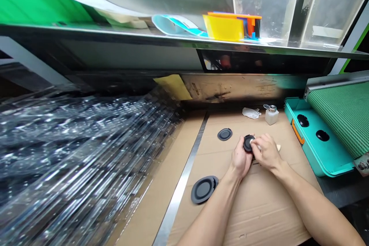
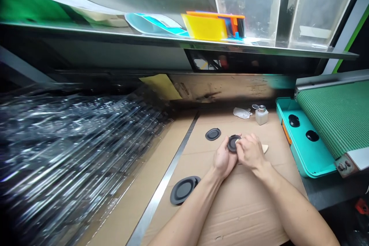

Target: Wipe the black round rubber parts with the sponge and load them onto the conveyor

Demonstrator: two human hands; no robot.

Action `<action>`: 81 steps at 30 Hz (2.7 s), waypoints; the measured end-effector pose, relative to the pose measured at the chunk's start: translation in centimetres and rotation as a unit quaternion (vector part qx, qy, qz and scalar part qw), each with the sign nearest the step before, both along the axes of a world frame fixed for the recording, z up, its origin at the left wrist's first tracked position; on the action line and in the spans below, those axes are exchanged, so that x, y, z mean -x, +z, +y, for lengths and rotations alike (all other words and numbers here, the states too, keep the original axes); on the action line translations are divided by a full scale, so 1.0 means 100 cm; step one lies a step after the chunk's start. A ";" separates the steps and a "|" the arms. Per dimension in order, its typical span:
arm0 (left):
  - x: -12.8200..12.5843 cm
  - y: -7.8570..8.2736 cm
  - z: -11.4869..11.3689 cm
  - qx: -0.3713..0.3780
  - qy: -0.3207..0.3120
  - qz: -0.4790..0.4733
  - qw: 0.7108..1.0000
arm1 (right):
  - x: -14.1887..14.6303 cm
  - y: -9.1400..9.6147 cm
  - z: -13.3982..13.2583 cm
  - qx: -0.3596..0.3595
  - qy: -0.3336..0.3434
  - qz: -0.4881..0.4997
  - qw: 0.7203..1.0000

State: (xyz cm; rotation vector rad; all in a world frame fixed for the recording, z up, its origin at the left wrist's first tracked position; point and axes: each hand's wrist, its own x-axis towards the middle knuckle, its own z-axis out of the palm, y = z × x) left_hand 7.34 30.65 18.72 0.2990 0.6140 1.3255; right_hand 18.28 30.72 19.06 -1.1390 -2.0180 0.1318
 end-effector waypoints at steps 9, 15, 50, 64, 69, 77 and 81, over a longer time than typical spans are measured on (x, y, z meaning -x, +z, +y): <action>-0.002 -0.014 0.000 -0.068 -0.021 0.033 0.997 | -0.006 -0.007 0.012 -0.010 -0.048 0.030 0.998; 0.007 -0.014 0.003 -0.074 -0.007 0.041 0.996 | -0.013 -0.009 0.015 -0.011 -0.058 -0.007 0.998; 0.007 0.000 0.004 0.019 -0.009 -0.038 0.999 | -0.004 -0.011 0.007 -0.017 -0.078 0.039 0.996; 0.027 0.005 0.009 0.031 0.005 -0.022 0.999 | -0.022 -0.004 0.004 -0.018 -0.119 -0.104 0.987; 0.038 0.009 0.011 0.071 -0.044 -0.084 0.993 | -0.057 0.006 0.019 0.006 -0.242 -0.140 0.960; 0.050 0.012 0.017 0.073 -0.049 -0.131 0.988 | -0.057 0.014 -0.002 0.112 -0.010 -0.223 0.968; 0.045 0.014 0.017 0.085 -0.017 -0.118 0.989 | -0.052 0.017 0.004 0.110 -0.004 -0.140 0.984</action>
